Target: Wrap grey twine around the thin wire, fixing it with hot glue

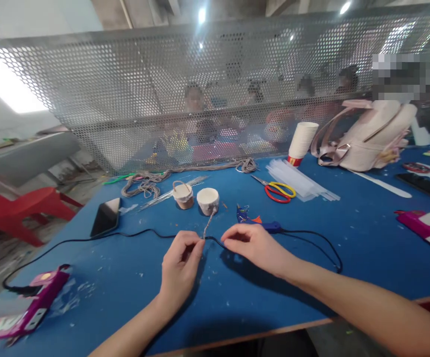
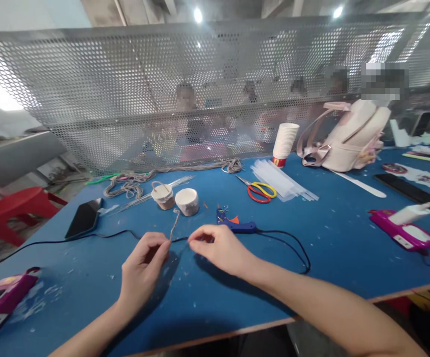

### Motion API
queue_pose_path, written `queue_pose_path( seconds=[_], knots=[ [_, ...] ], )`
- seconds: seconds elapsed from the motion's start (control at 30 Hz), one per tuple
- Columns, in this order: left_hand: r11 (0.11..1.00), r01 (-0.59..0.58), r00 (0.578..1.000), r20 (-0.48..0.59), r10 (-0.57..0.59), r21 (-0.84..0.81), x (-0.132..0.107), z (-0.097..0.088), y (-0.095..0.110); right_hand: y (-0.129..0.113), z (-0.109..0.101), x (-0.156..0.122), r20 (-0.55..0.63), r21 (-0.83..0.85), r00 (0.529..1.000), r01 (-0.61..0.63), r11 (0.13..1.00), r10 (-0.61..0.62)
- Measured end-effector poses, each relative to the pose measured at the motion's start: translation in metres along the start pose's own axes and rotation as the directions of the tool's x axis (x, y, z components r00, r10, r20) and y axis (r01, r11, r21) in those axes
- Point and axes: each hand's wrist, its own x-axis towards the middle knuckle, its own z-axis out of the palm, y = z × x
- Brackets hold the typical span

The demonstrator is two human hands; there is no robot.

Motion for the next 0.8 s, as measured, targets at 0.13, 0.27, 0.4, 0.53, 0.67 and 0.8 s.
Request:
queue_pose_path(
  seconds=[0.13,0.27,0.4,0.53,0.67,0.8],
  knots=[
    [0.979,-0.173,0.984,-0.032,0.177,0.103,-0.001,-0.001,0.002,-0.001,0.034,0.006,0.041,0.418,0.982,-0.184,0.889,0.184],
    [0.94,-0.284,0.955,-0.034,0.296,0.191,0.0,-0.001,0.004,0.002,0.046,0.009,0.072,0.647,0.962,-0.246,0.721,0.263],
    [0.888,-0.383,0.914,-0.035,0.404,0.256,0.001,0.001,0.001,0.005,0.049,0.009,0.08,0.747,0.946,-0.266,0.609,0.315],
    [0.838,-0.453,0.875,-0.026,0.483,0.305,0.0,0.004,-0.002,0.007,0.052,0.009,0.023,0.77,0.943,-0.228,0.596,0.331],
    [0.822,-0.474,0.865,-0.007,0.502,0.316,-0.002,0.005,-0.003,0.007,0.054,0.01,-0.036,0.78,0.942,-0.182,0.598,0.334],
    [0.861,-0.418,0.898,-0.011,0.44,0.291,-0.002,0.003,-0.002,0.008,0.053,0.009,-0.063,0.758,0.947,-0.16,0.633,0.314]
  ],
)
